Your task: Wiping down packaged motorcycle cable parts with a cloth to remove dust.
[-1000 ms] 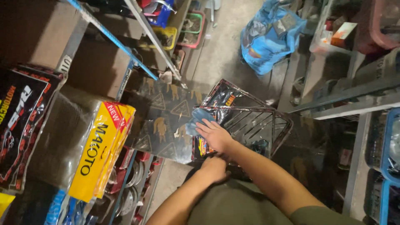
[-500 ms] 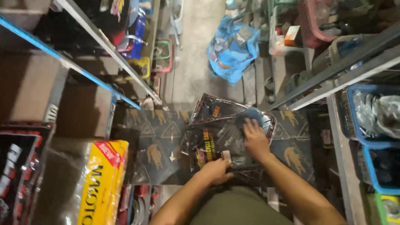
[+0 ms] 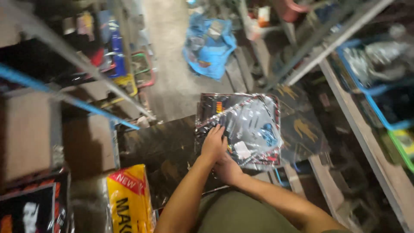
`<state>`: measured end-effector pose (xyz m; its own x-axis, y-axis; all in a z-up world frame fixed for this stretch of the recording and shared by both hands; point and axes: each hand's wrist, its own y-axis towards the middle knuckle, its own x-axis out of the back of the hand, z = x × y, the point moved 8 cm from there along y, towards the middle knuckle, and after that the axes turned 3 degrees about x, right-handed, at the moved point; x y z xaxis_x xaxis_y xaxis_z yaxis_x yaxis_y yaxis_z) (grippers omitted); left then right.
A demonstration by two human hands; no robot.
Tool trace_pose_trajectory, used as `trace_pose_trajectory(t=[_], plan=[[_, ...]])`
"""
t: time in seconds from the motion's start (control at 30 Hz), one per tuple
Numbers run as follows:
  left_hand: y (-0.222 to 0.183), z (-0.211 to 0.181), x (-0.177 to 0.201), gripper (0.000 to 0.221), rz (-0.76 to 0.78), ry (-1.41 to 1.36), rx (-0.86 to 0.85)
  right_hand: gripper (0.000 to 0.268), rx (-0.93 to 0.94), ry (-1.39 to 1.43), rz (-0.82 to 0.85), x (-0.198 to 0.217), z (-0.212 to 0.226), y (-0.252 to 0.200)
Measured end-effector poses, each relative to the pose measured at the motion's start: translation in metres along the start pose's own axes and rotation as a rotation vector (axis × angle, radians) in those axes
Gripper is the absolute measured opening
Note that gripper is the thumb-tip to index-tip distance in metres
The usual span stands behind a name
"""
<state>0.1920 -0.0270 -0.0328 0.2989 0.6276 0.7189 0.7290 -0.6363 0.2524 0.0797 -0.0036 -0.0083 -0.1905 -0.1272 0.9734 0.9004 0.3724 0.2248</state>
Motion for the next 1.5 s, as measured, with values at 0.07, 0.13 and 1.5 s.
trace_pose_trajectory(t=[0.07, 0.13, 1.5], plan=[[0.006, -0.007, -0.014, 0.053, 0.279, -0.002, 0.137, 0.025, -0.051, 0.080, 0.024, -0.016, -0.014, -0.025], [-0.001, -0.009, -0.029, 0.058, 0.556, 0.018, 0.274, 0.028, -0.096, 0.166, 0.039, -0.022, -0.029, -0.051], [-0.023, -0.106, -0.095, 0.050, 0.606, 0.332, 0.572, 0.036, 0.254, 0.234, -0.239, -0.028, -0.143, 0.025]])
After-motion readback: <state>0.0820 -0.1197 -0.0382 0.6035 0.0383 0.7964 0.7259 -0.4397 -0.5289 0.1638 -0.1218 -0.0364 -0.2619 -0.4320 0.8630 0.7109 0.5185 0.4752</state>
